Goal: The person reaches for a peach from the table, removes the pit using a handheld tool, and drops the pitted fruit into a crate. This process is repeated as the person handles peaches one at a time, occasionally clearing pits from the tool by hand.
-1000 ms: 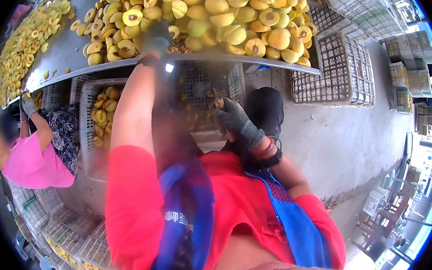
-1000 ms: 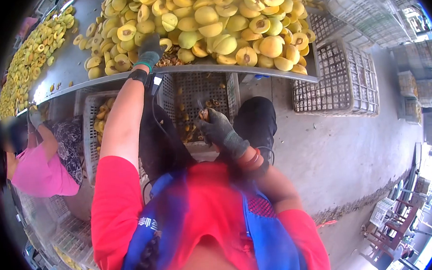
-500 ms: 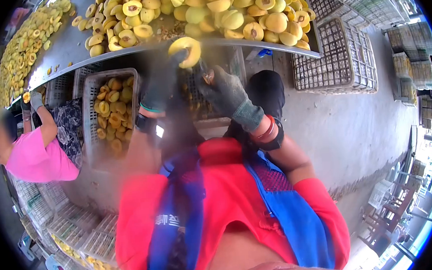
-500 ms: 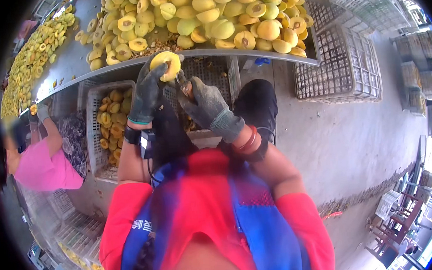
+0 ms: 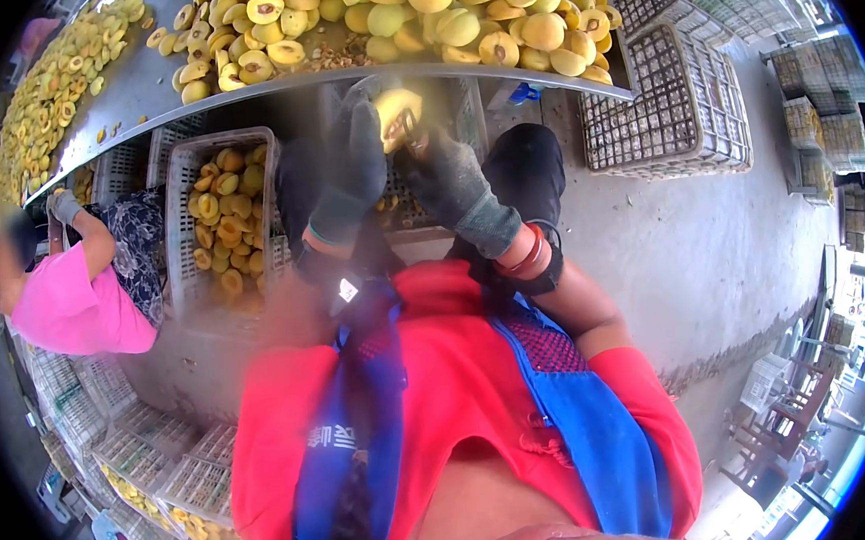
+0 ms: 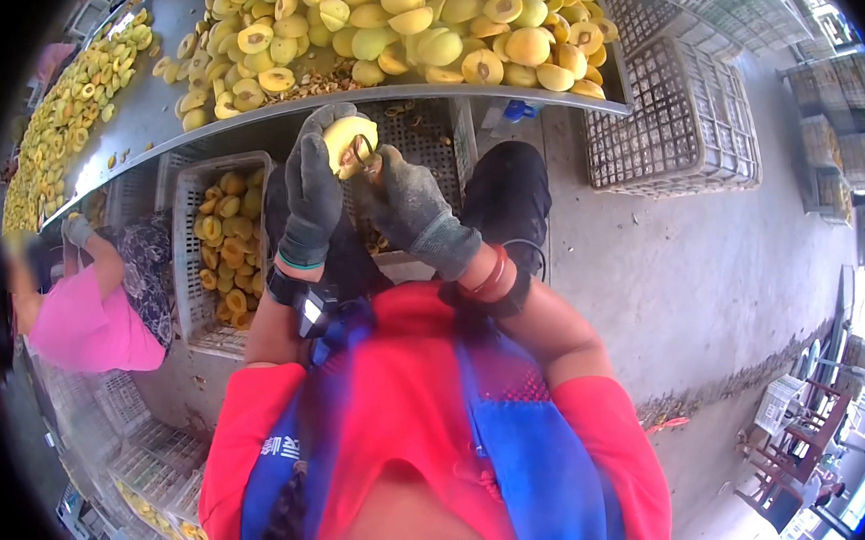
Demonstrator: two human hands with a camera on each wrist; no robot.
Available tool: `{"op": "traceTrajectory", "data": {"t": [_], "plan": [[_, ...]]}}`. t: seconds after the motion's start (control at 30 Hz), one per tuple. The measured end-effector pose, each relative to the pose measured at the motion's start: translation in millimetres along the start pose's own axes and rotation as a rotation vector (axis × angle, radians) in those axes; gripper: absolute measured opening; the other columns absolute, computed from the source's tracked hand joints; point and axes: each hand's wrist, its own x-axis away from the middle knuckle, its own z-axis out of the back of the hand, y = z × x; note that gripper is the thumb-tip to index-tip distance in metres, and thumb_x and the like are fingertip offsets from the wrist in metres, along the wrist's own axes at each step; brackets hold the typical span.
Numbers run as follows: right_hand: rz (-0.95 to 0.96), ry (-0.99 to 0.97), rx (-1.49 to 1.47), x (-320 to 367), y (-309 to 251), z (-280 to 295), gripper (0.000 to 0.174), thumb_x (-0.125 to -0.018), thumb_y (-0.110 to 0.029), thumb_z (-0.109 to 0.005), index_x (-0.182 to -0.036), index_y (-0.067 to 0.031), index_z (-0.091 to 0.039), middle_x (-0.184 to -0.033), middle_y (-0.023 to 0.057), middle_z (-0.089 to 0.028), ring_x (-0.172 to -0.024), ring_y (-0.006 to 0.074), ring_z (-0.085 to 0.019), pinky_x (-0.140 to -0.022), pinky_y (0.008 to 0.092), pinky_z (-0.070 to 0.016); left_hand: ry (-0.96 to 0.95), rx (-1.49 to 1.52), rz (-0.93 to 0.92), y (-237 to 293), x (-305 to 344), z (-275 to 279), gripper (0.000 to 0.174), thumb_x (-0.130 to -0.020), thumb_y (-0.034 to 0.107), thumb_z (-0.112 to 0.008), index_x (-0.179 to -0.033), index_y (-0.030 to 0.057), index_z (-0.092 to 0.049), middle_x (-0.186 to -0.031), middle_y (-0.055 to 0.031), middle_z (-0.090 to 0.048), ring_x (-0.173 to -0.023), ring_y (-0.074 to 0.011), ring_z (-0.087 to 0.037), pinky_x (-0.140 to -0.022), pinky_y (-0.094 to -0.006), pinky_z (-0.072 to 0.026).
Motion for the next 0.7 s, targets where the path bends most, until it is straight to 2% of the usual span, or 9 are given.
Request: {"op": "traceTrajectory", "data": {"t": [0.03, 0.13, 0.17, 0.27, 0.43, 0.5, 0.57, 0.63, 0.7], "plan": [[0.005, -0.003, 0.004, 0.4, 1.8, -1.0, 0.027, -0.087, -0.021, -0.062, -0.091, -0.0002, -0.046, -0.064, 0.0199, -0.058, -0.062, 0.0424, -0.06, -0.053, 0.0474, -0.0457, -0.008, -0.066, -0.058, -6.3, -0.3, 1.1, 0.04, -0.101, 0.024, -0.033, -0.119, -0.0052, -0.053, -0.115, -0.0169, -0.06, -0.102, -0.0233, -0.06, -0.09, -0.0322, -0.0475], [-0.012, -0.043, 0.001, 0.0, -1.0, 0.4, 0.027, -0.087, -0.022, -0.061, -0.092, 0.0003, -0.046, -0.062, 0.0194, -0.058, -0.06, 0.0424, -0.06, -0.053, 0.0472, -0.0463, 0.056, 0.016, -0.028, -15.9, -1.5, -4.1, 0.04, -0.1, 0.025, -0.034, -0.118, -0.0043, -0.054, -0.112, -0.0191, -0.061, -0.1, -0.0258, -0.061, -0.089, -0.0333, -0.0477], [-0.023, -0.056, 0.0, -1.0, -1.7, 1.6, 0.027, -0.088, -0.023, -0.061, -0.092, 0.0003, -0.047, -0.062, 0.0193, -0.058, -0.06, 0.0425, -0.06, -0.053, 0.0472, -0.0465, 0.087, 0.089, 0.035, -14.3, -0.7, -7.3, 0.046, -0.101, 0.031, -0.03, -0.118, -0.0048, -0.054, -0.111, -0.0187, -0.062, -0.1, -0.0259, -0.061, -0.09, -0.0342, -0.048], [-0.058, -0.117, 0.063, -4.2, 1.9, 1.9, 0.027, -0.084, -0.016, -0.062, -0.104, -0.0021, -0.051, -0.081, 0.0256, -0.061, -0.078, 0.045, -0.061, -0.059, 0.0518, -0.0461, 0.162, 0.328, 0.193, 0.3, 0.1, -15.0, 0.059, -0.103, 0.043, -0.022, -0.117, -0.0056, -0.054, -0.11, -0.0179, -0.063, -0.099, -0.0263, -0.062, -0.092, -0.0359, -0.0489], [-0.095, -0.04, -0.073, -5.1, -11.9, 7.8, 0.024, -0.086, -0.018, -0.061, -0.103, -0.0027, -0.052, -0.081, 0.0253, -0.06, -0.073, 0.0442, -0.06, -0.058, 0.0511, -0.0463, 0.302, 0.619, 0.343, 14.2, -1.8, -22.0, 0.059, -0.103, 0.043, -0.022, -0.115, -0.0049, -0.054, -0.108, -0.0175, -0.063, -0.096, -0.0263, -0.063, -0.089, -0.0357, -0.0508], [-0.038, -0.038, -0.077, -5.3, -8.8, 5.9, 0.024, -0.086, -0.018, -0.061, -0.101, -0.0017, -0.051, -0.076, 0.0234, -0.06, -0.07, 0.0426, -0.061, -0.057, 0.0488, -0.0469, 0.242, 0.017, 0.119, -5.1, 0.9, -14.6, 0.059, -0.103, 0.043, -0.022, -0.115, -0.0048, -0.054, -0.108, -0.0173, -0.063, -0.096, -0.0258, -0.063, -0.089, -0.0359, -0.0508], [0.068, -0.026, -0.03, -7.6, 4.4, 0.6, 0.026, -0.085, -0.019, -0.062, -0.096, 0.0003, -0.048, -0.066, 0.0197, -0.061, -0.064, 0.0397, -0.063, -0.056, 0.0444, -0.048, 0.211, -0.154, 0.029, -16.2, 4.4, -13.6, 0.059, -0.103, 0.043, -0.022, -0.114, -0.0048, -0.054, -0.107, -0.017, -0.064, -0.096, -0.0254, -0.063, -0.089, -0.036, -0.0509], [0.106, -0.065, -0.05, -7.5, 12.6, -1.8, 0.026, -0.084, -0.018, -0.064, -0.096, 0.0004, -0.049, -0.067, 0.0194, -0.061, -0.065, 0.0381, -0.064, -0.057, 0.0429, -0.0484, 0.229, 0.099, 0.079, 5.0, 0.0, -20.1, 0.059, -0.103, 0.043, -0.022, -0.114, -0.005, -0.054, -0.106, -0.0168, -0.064, -0.096, -0.0251, -0.063, -0.089, -0.0358, -0.0509], [0.085, -0.083, -0.102, -6.8, 11.2, -1.4, 0.026, -0.084, -0.018, -0.064, -0.096, 0.0005, -0.05, -0.068, 0.0193, -0.061, -0.065, 0.037, -0.065, -0.057, 0.0418, -0.0488, 0.239, 0.137, 0.101, 5.0, 0.1, -19.9, 0.059, -0.103, 0.043, -0.023, -0.113, -0.0055, -0.055, -0.105, -0.0164, -0.064, -0.095, -0.0245, -0.063, -0.088, -0.0352, -0.0509]]}}
